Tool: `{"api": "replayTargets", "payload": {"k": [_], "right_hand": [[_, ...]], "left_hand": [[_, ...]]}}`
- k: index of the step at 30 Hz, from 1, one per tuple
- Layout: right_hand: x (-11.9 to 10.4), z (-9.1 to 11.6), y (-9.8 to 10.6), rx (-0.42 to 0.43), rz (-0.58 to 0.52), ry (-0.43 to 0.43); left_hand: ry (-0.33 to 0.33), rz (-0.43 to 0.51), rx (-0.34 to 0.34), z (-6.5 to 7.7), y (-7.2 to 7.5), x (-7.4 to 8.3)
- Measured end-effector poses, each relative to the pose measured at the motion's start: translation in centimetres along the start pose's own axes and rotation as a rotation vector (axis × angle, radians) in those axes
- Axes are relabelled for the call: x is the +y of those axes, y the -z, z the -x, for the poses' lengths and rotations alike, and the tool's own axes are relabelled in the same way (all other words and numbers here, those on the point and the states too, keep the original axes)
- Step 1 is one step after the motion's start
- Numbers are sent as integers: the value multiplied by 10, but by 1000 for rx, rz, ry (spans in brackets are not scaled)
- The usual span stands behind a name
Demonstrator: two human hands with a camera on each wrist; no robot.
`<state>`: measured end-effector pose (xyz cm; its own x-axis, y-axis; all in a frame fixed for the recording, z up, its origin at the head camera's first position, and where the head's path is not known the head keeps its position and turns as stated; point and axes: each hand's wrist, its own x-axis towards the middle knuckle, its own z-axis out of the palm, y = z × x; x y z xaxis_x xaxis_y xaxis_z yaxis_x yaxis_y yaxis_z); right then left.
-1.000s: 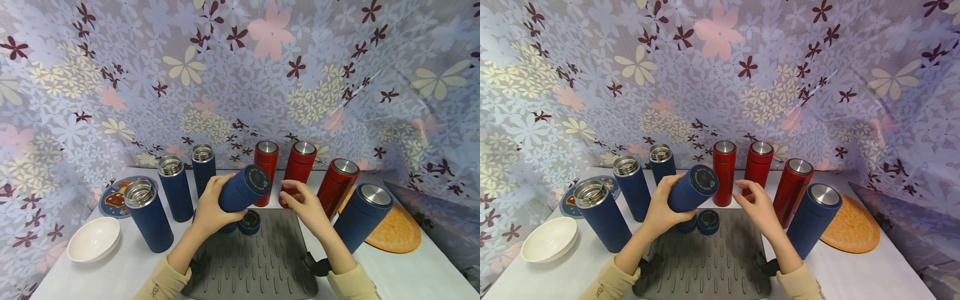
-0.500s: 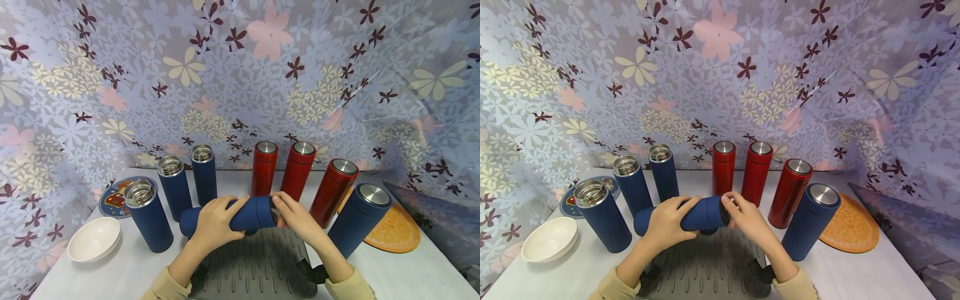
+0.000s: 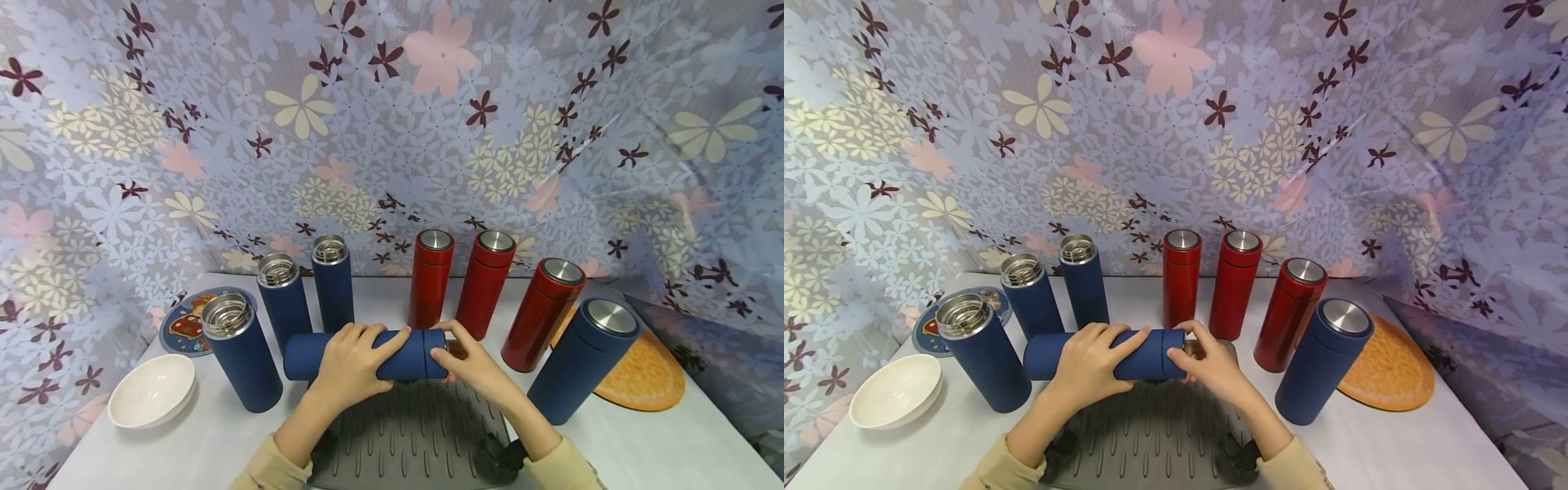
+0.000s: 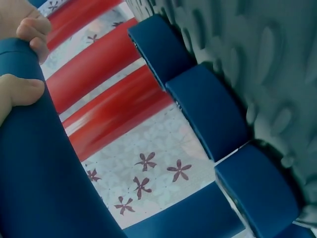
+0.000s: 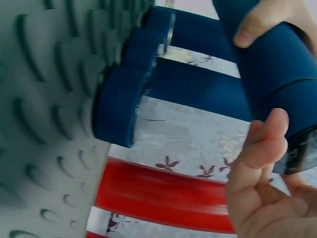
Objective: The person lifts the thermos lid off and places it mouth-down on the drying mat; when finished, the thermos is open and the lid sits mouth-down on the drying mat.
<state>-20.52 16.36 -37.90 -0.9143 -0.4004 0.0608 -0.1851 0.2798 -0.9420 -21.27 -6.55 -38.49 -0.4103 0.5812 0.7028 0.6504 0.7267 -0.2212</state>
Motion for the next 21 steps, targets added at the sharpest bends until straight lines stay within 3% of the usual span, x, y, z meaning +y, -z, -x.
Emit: {"api": "replayTargets", "payload": {"k": [14,21], "right_hand": [[19,-5,-1,10,0,130],[25,-6,0,-12,83,228]], "left_hand": [[-39,-37,-52,-4,6,-5],[-13,-1,-134,-1,8,-7]]}}
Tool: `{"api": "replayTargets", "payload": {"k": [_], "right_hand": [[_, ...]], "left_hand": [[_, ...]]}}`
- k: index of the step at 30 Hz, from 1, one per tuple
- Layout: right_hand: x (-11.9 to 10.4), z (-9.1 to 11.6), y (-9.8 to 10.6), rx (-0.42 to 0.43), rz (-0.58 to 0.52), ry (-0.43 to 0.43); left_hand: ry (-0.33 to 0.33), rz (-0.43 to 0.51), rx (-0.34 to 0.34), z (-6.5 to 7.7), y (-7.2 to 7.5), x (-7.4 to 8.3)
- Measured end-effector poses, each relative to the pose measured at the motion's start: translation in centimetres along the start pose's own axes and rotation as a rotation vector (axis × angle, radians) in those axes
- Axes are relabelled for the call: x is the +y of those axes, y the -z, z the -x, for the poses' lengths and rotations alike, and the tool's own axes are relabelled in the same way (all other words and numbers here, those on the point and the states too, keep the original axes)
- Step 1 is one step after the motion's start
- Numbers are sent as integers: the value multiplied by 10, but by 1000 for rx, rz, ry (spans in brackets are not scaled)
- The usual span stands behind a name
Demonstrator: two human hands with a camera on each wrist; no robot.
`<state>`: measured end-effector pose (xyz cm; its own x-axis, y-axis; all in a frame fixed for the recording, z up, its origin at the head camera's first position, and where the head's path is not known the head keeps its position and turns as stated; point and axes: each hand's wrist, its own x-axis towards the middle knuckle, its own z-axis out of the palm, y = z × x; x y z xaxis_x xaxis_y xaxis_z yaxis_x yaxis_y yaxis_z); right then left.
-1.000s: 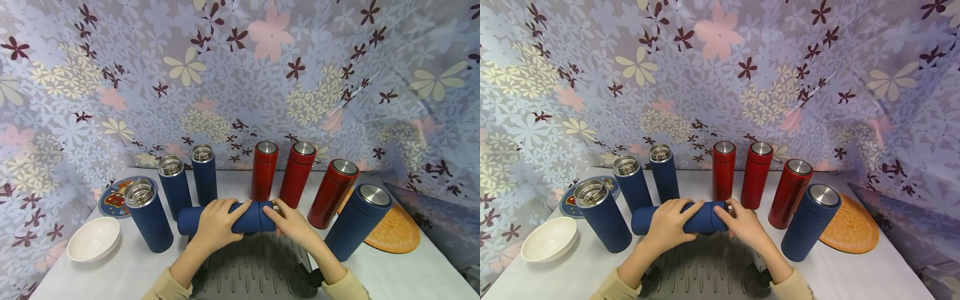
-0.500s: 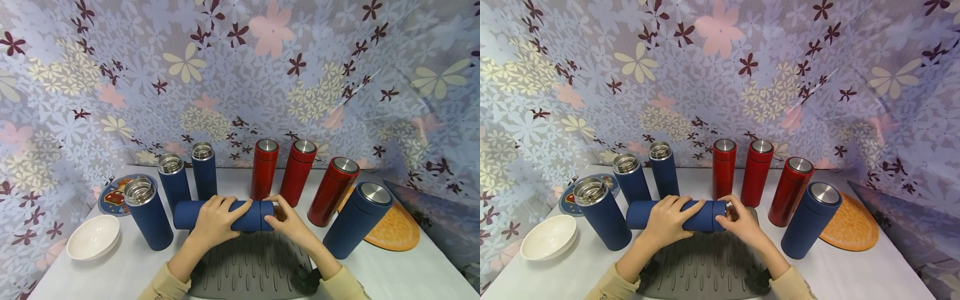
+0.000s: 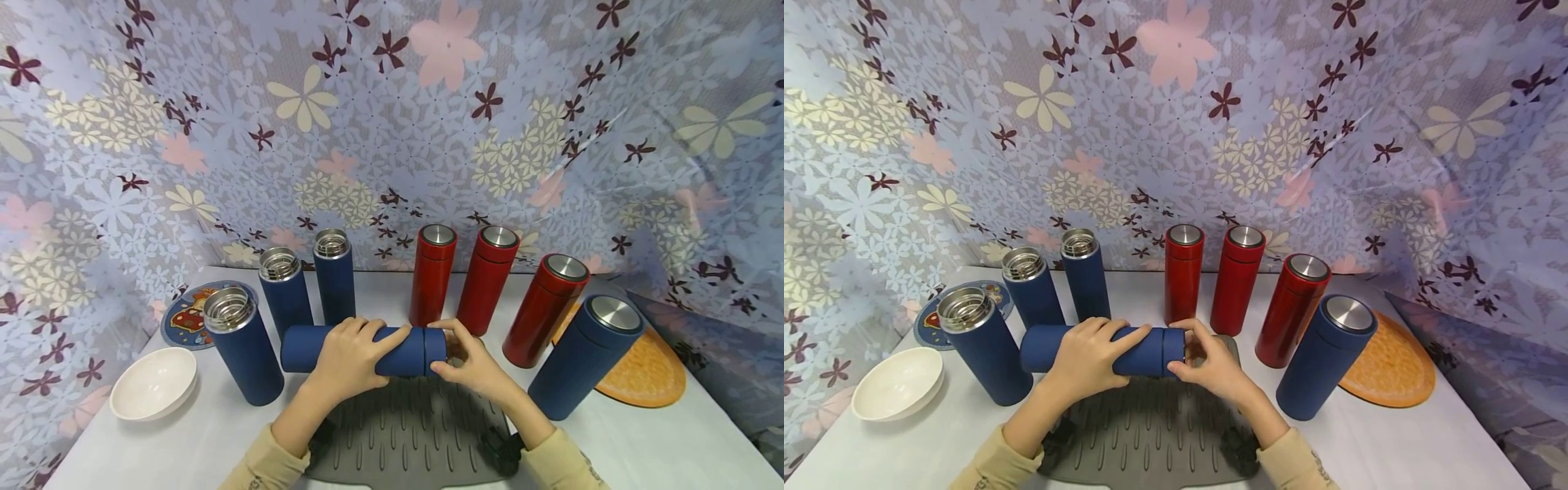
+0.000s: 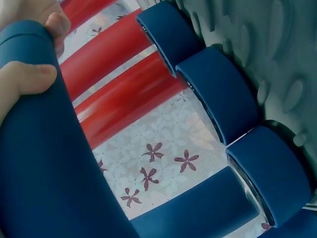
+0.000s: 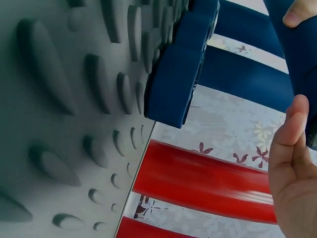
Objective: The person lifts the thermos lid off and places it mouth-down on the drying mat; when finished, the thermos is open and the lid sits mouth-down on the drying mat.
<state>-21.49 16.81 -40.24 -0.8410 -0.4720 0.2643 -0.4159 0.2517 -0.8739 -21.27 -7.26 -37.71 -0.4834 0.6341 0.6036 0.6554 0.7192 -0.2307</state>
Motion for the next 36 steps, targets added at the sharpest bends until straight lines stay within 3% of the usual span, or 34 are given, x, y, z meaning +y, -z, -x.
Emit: {"api": "replayTargets", "payload": {"k": [4,7,11,17,21,29,36], "right_hand": [[-3,0,2,-20,126,95],[-7,-2,3,-44,189,96],[-13,-4,3,-61,160,-30],[-23,-5,3,4,102,-281],[-27,-4,4,-43,77,-354],[-23,-3,6,-93,-95,-300],[-14,0,8,-83,-119,-232]], "left_hand": [[48,67,-79,4,0,-2],[68,91,-99,7,0,-4],[51,68,-85,7,1,-6],[20,29,-76,7,1,-6],[-1,23,-71,6,2,-4],[-8,30,-92,5,5,-2],[-18,22,-85,2,5,-1]]}}
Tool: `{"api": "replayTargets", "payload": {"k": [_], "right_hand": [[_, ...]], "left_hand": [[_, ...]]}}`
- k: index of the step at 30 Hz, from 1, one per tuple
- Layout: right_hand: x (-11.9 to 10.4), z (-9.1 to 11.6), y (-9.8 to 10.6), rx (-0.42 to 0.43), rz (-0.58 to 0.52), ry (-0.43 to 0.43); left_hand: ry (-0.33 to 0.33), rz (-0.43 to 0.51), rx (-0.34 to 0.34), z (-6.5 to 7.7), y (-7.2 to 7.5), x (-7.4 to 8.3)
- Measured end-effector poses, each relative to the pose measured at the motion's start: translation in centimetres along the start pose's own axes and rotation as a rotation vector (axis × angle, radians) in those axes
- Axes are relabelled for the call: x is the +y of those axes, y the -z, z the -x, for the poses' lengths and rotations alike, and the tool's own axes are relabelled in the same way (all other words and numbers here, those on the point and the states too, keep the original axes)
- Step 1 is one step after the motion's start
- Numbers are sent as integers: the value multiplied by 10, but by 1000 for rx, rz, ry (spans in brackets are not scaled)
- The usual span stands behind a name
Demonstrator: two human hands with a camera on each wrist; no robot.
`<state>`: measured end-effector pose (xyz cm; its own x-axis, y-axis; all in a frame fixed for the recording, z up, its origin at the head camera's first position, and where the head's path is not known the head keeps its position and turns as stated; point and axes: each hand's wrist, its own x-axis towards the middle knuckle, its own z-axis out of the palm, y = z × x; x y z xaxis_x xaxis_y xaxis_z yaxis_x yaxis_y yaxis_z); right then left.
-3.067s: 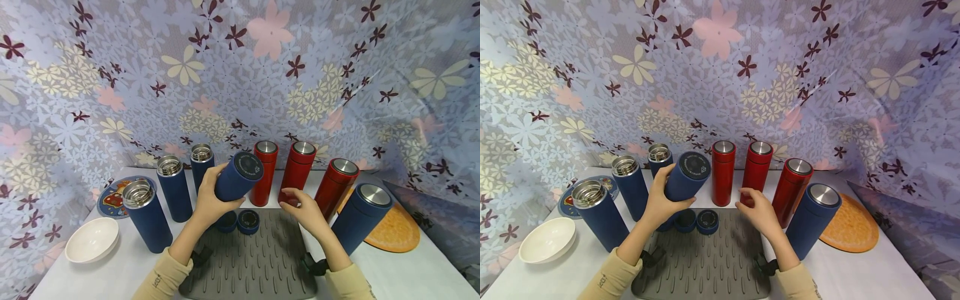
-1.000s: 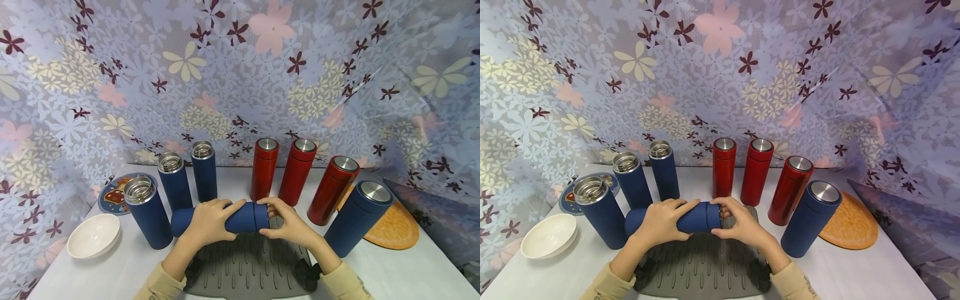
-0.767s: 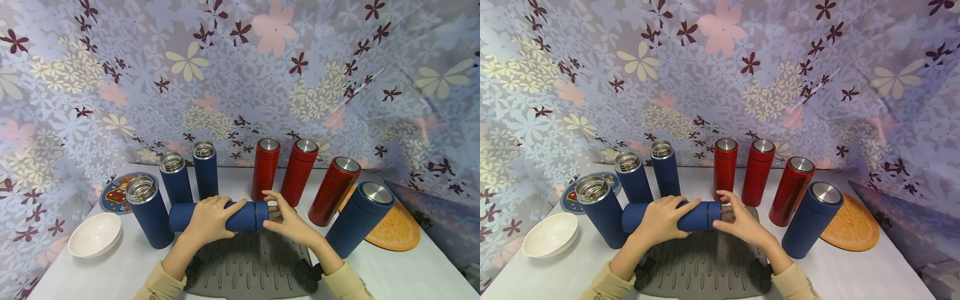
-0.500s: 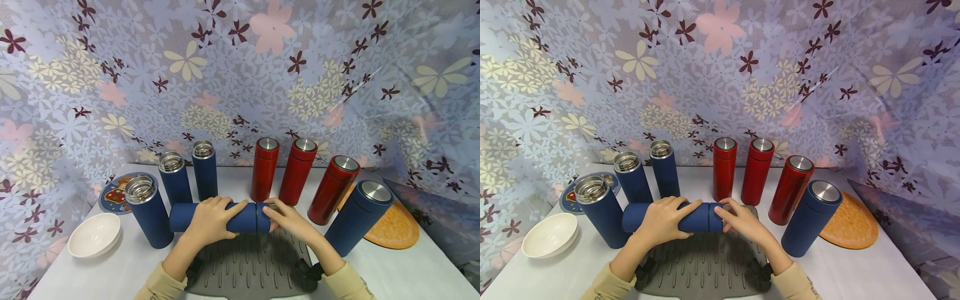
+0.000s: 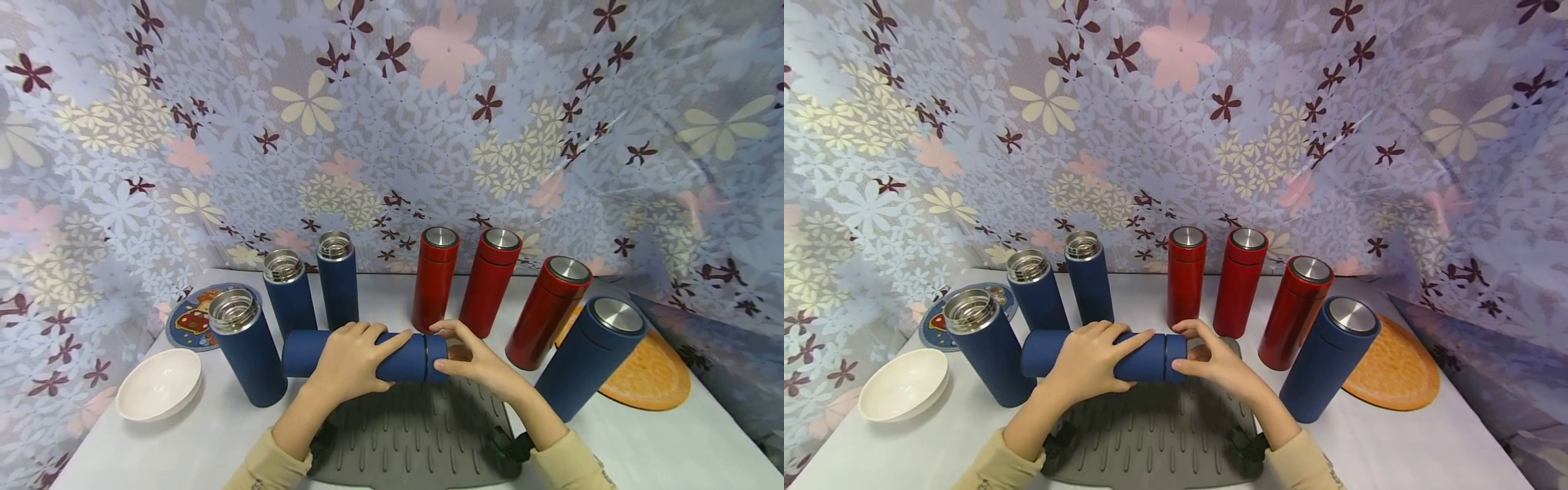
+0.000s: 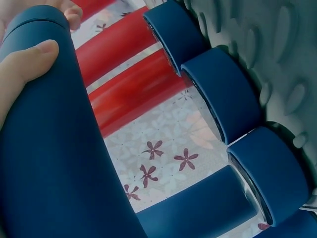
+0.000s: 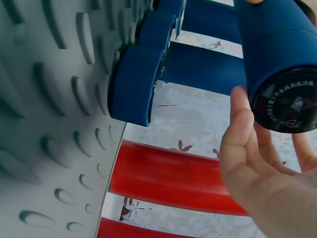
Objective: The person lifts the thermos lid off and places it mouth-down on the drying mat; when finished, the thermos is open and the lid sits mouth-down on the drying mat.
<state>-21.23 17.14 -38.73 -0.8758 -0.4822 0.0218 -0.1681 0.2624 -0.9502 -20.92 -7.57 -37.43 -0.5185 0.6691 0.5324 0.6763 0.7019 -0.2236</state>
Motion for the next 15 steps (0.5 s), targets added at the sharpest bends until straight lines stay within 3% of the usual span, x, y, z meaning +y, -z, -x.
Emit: {"api": "replayTargets", "payload": {"k": [5,12,15], "right_hand": [[3,1,1,5,40,109],[7,-2,-3,69,301,361],[4,-2,-5,63,292,282]], "left_hand": [[1,0,-3,-3,1,1],[50,41,-28,0,1,-2],[55,35,-24,1,2,-5]]}}
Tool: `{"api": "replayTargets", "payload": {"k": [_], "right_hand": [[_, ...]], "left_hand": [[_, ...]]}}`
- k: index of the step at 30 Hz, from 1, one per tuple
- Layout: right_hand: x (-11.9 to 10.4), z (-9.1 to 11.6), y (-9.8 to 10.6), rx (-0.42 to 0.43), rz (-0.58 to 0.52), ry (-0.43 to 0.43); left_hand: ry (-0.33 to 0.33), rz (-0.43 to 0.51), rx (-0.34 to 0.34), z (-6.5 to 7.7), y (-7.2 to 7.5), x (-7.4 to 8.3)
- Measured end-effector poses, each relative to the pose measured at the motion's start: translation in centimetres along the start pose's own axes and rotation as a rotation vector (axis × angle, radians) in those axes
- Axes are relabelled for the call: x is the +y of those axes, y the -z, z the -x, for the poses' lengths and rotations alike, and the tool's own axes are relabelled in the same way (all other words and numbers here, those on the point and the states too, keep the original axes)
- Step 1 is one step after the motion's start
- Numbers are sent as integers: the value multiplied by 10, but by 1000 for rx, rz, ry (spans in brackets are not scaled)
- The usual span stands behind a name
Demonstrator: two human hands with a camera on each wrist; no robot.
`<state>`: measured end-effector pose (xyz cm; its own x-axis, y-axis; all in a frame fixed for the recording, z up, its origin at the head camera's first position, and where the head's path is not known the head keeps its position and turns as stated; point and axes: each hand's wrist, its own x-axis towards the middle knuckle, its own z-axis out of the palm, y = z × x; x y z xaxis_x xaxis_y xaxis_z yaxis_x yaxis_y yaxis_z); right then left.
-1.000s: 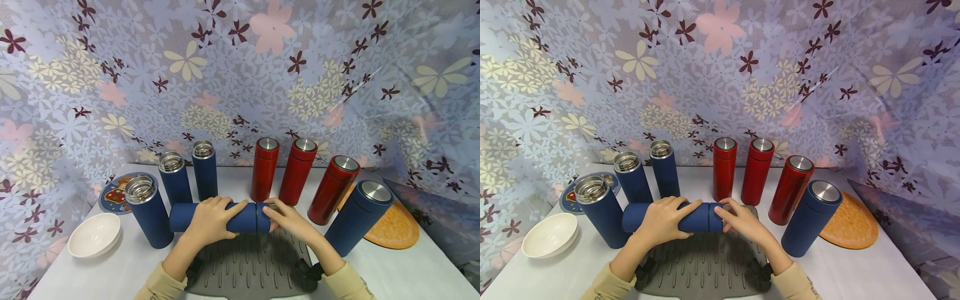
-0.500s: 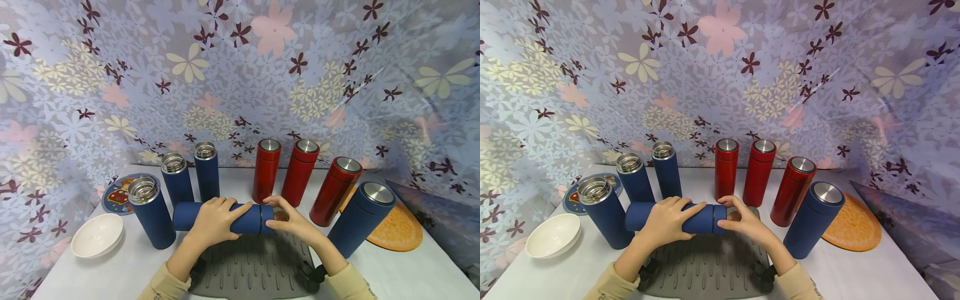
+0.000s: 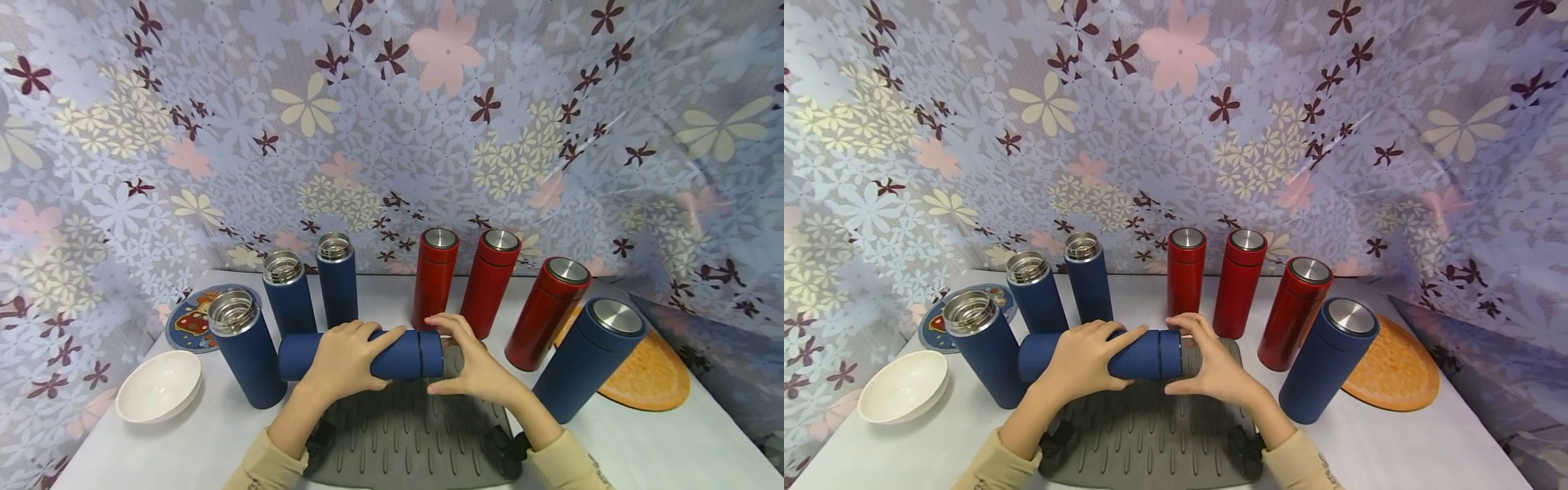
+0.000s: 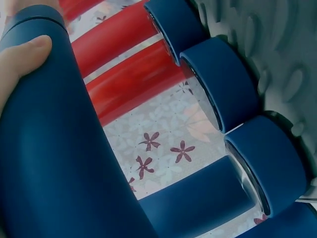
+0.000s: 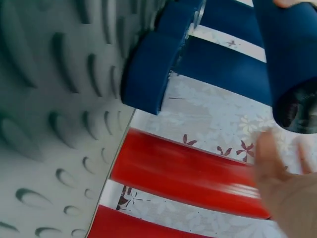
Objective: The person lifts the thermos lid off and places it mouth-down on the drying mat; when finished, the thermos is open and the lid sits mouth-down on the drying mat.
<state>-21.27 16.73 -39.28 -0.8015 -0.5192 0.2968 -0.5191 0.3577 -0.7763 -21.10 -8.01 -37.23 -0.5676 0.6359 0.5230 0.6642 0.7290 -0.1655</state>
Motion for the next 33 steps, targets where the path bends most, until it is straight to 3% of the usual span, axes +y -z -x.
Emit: {"api": "replayTargets", "payload": {"k": [5,9,17,24,27,33], "right_hand": [[-12,-4,2,7,-64,-333],[-17,-6,4,-12,-63,-446],[-10,-3,6,-65,-248,-368],[-5,0,6,-55,-149,-135],[-7,-1,7,-54,-130,-192],[-16,-5,9,-45,-122,-437]], "left_hand": [[-10,-15,1,2,-1,-1],[-29,-14,8,4,-2,0],[-30,-15,23,2,-1,1],[-21,-6,2,1,1,0],[-18,-4,7,2,2,-1],[-21,1,23,2,1,-2]]}}
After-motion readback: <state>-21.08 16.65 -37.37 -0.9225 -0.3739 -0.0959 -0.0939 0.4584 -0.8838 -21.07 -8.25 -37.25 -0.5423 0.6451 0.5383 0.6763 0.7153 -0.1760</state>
